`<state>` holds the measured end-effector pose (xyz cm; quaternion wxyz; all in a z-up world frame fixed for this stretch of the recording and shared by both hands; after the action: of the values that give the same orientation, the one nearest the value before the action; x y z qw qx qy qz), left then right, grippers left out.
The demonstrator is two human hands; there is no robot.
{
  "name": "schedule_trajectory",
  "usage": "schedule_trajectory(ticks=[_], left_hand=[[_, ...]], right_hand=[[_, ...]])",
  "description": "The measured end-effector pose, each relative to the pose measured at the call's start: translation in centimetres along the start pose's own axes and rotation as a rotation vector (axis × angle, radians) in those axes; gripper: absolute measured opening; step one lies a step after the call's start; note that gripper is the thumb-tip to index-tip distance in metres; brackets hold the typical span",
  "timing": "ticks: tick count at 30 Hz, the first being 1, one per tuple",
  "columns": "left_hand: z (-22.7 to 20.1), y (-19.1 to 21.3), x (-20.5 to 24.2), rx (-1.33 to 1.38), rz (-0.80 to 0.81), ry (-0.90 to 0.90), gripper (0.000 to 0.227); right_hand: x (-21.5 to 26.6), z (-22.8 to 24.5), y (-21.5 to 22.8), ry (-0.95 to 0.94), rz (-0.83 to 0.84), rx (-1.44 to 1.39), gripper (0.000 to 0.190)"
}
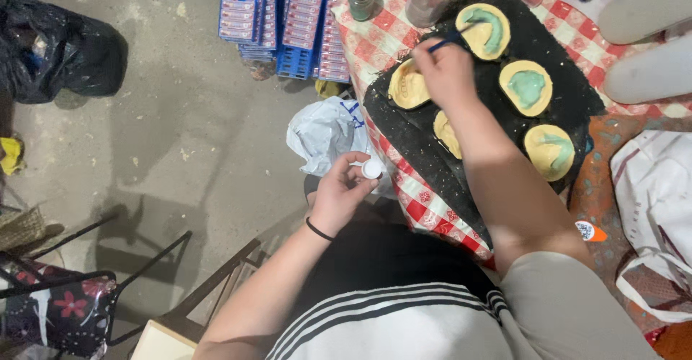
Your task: The person paints the interior of several yellow, mask-shaped objects with a light blue substance using a paintbrush. They hold one mask in their left hand and apply the paint with their right hand, occasionally dipping the brush into a small white container. The person works over a table covered with a red and white checkered cloth.
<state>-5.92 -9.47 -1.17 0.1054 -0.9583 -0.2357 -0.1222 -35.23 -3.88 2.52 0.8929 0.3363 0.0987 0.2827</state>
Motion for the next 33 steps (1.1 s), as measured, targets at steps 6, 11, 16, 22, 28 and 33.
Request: schedule_trajectory(ticks=[6, 11, 16, 22, 28, 33], left_hand=[[1.2, 0.9, -0.3, 0.036, -0.035, 0.08, 0.046], [1.5, 0.1, -1.0, 0.047, -0.011, 0.061, 0.049], [2.1, -0.4, -1.1, 0.024, 0.016, 0.059, 0.049], [2.5, -0.3, -1.0, 0.05, 0.009, 0.085, 0.049], [3.3, 0.1, -1.0, 0.036, 0.007, 0.102, 0.049], [2.4, 0.2, -0.5, 0.046, 0.008, 0.101, 0.047]], right_hand=[[1.0, -0.7, -0.6, 0.19, -0.026, -0.149, 0.011], [1.6, -0.5, 1.8, 0.262, -0.204, -0.122, 0.014], [2.3, -0.1, 2.1, 0.439, -0.241, -0.039, 0.014], [3.2, -0.8, 2.7, 0.521, -0.35, 0.031, 0.018], [4.0, 0.3, 4.1, 0.583, -0.413, 0.129, 0.018], [4.8, 0.8, 4.6, 0.616, -0.472, 0.19, 0.02]])
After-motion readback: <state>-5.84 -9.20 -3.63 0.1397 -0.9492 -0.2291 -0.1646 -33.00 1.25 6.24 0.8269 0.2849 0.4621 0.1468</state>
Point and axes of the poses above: each hand's wrist, its own x-axis away from the middle knuckle, its own y-axis out of the back of the hand, z = x × y, the point moved 10 cm from there along -x, towards the middle knuckle, and after that the axes turned 2 degrees about -z, right-handed, at the moved point
